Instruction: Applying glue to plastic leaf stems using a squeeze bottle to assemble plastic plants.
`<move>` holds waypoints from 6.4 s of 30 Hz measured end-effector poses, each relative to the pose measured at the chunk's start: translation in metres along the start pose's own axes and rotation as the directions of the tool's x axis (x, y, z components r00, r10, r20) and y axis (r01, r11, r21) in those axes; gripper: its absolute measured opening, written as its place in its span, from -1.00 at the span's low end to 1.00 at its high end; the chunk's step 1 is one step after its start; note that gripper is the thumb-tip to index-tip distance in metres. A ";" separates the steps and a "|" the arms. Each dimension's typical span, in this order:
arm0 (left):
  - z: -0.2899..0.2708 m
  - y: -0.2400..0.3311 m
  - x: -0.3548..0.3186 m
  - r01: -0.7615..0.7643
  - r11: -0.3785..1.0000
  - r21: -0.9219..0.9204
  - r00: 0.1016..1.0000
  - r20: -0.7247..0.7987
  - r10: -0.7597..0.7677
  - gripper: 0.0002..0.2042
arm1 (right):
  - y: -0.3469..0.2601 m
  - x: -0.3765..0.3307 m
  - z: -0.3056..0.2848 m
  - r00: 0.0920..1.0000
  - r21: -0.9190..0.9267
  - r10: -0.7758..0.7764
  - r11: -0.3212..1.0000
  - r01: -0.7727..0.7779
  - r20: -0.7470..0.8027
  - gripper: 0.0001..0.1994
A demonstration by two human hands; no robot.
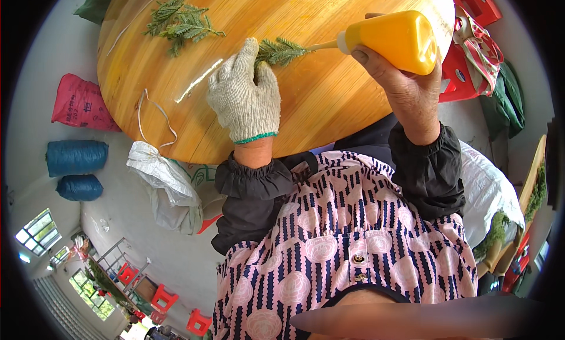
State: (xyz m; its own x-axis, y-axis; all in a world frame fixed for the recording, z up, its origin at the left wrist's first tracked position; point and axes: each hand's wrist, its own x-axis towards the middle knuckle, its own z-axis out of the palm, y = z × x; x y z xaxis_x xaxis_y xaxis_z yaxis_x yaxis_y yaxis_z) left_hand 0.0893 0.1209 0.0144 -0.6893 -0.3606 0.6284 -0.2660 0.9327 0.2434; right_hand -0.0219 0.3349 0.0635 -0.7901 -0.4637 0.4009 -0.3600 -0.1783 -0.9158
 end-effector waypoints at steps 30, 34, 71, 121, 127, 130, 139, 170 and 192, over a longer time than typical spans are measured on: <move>-0.060 -0.111 0.091 -0.067 0.994 0.082 0.994 0.087 0.059 -0.61 | 0.078 0.003 -0.033 0.848 0.645 0.315 0.763 0.041 -0.426 -0.72; -0.057 -0.112 0.147 -0.174 0.831 0.529 0.981 0.024 0.190 -0.55 | 0.073 -0.001 -0.030 0.841 0.692 0.364 0.722 0.017 -0.400 -0.74; 0.001 -0.002 0.014 0.242 0.889 -0.390 0.957 0.247 -0.152 -0.42 | 0.051 -0.008 -0.008 0.952 0.551 0.173 0.834 -0.004 -0.254 -0.66; 0.015 -0.001 0.005 0.057 0.945 -0.321 0.995 0.099 -0.027 -0.51 | 0.038 -0.002 -0.029 0.992 0.113 0.033 0.993 -0.020 -0.119 -0.66; 0.017 -0.005 0.005 0.038 0.946 -0.322 0.996 0.094 -0.008 -0.50 | 0.051 -0.005 -0.039 0.982 0.106 0.044 0.994 -0.025 -0.182 -0.67; 0.015 -0.003 0.002 0.139 0.921 -0.364 0.983 0.166 -0.083 -0.49 | 0.059 -0.005 -0.043 0.970 0.119 0.046 0.993 -0.018 -0.237 -0.68; 0.006 -0.003 0.004 0.128 0.927 -0.354 0.986 0.148 -0.080 -0.50 | 0.074 -0.004 -0.048 0.902 0.482 0.174 0.875 0.042 -0.395 -0.72; -0.041 -0.027 0.068 0.310 0.150 -0.939 0.904 0.242 -0.351 -0.55 | 0.094 0.004 -0.036 0.863 0.614 0.278 0.788 0.046 -0.421 -0.71; -0.018 -0.024 -0.009 0.451 0.817 -0.360 0.890 0.246 -0.383 -0.49 | 0.102 0.015 -0.043 0.871 0.596 0.265 0.802 0.038 -0.413 -0.66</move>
State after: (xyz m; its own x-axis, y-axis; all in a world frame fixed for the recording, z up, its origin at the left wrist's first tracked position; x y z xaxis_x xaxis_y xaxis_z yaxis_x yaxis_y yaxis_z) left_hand 0.1137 0.1013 0.0159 -0.6777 -0.6780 0.2847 -0.2855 0.5994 0.7478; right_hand -0.0914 0.3469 -0.0229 -0.9888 -0.0925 0.1170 -0.0235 -0.6780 -0.7347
